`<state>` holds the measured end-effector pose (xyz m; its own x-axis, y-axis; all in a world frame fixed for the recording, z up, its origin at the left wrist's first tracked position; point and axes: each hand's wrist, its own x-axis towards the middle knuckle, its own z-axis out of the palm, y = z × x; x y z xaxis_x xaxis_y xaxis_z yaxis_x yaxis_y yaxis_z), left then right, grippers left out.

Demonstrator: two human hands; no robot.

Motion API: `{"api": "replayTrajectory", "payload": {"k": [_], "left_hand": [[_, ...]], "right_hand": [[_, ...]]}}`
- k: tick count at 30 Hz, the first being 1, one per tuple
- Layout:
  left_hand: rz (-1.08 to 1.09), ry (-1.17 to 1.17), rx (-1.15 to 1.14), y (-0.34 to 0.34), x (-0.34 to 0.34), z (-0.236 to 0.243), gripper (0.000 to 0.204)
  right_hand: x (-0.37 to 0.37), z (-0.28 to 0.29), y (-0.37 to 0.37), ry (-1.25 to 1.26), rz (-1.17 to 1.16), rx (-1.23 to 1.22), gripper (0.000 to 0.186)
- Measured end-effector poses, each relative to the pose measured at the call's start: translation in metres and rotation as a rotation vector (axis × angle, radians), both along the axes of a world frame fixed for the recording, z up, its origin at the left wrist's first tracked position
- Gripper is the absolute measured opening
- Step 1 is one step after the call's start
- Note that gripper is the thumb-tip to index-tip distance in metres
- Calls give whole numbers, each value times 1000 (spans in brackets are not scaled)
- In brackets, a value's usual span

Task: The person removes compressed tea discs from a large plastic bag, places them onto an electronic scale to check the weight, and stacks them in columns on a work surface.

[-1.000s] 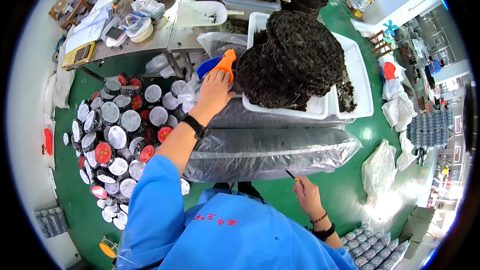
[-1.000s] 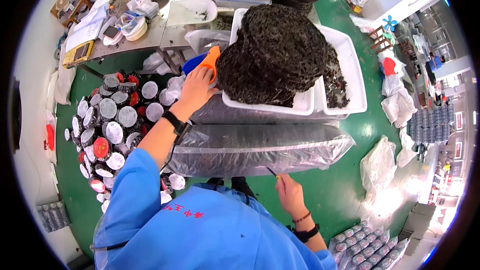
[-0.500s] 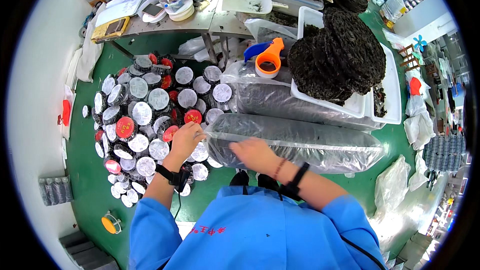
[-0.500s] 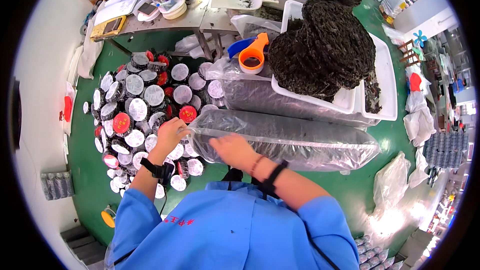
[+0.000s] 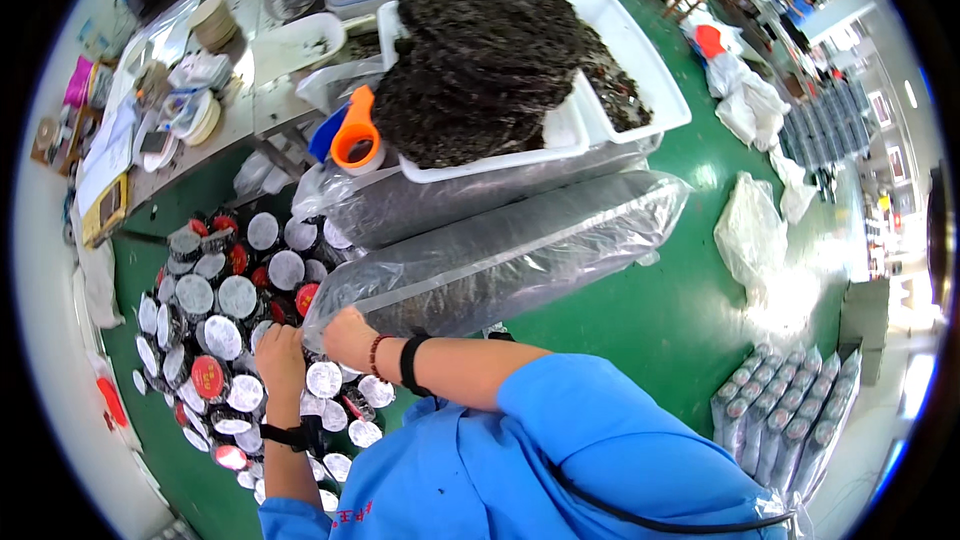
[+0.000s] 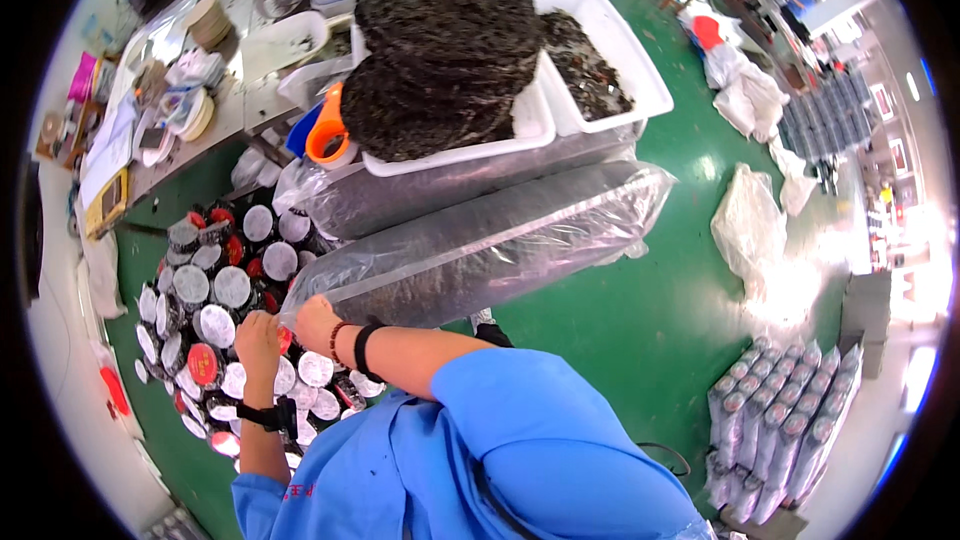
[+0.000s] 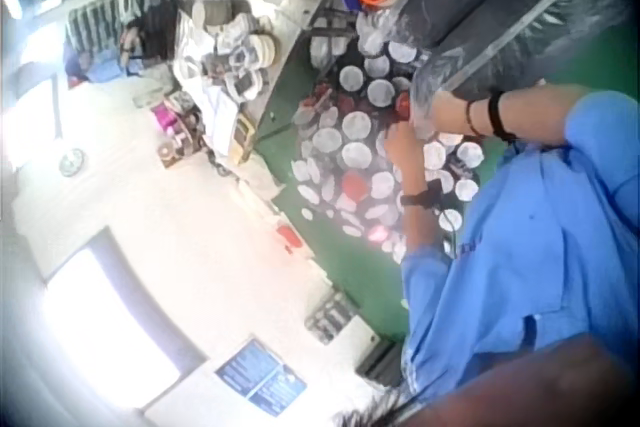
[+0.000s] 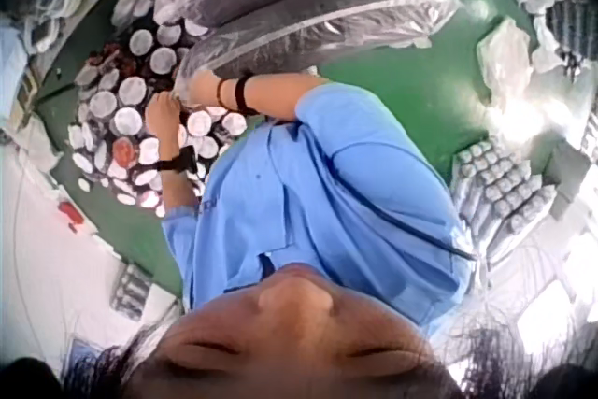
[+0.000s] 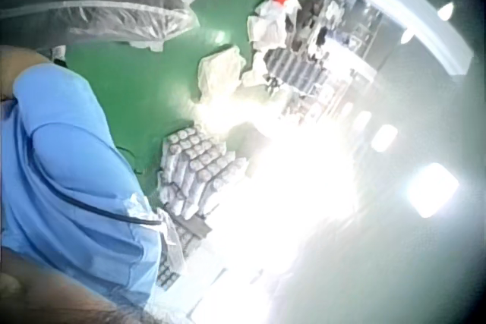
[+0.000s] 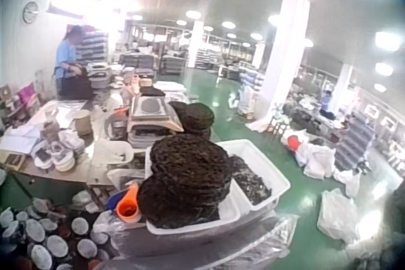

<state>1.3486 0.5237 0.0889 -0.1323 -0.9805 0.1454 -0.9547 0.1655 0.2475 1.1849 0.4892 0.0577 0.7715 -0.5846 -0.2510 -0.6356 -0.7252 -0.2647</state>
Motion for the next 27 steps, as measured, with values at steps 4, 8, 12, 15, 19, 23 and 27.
{"api": "replayTrajectory", "payload": {"k": [4,8,12,15,19,23,27], "left_hand": [[126,72,47,2,-3,-9,19],[216,103,36,5,-9,-24,25],[322,55,74,8,-17,-30,18],[410,-11,-31,8,-39,-10,14],[426,45,-202,0,-115,16,22],[250,335,-103,-25,-280,32,28],[-472,371,-41,-51,-510,109,50]], "right_hand": [[-106,12,-14,-126,53,-227,12],[-243,30,-21,-28,-21,-238,8],[-399,35,-24,69,-54,-418,11],[-516,35,-30,208,-158,-446,9],[-683,34,-28,349,-304,-453,3],[-784,47,-22,594,-405,-381,2],[-740,88,-30,205,-243,-425,3]]}}
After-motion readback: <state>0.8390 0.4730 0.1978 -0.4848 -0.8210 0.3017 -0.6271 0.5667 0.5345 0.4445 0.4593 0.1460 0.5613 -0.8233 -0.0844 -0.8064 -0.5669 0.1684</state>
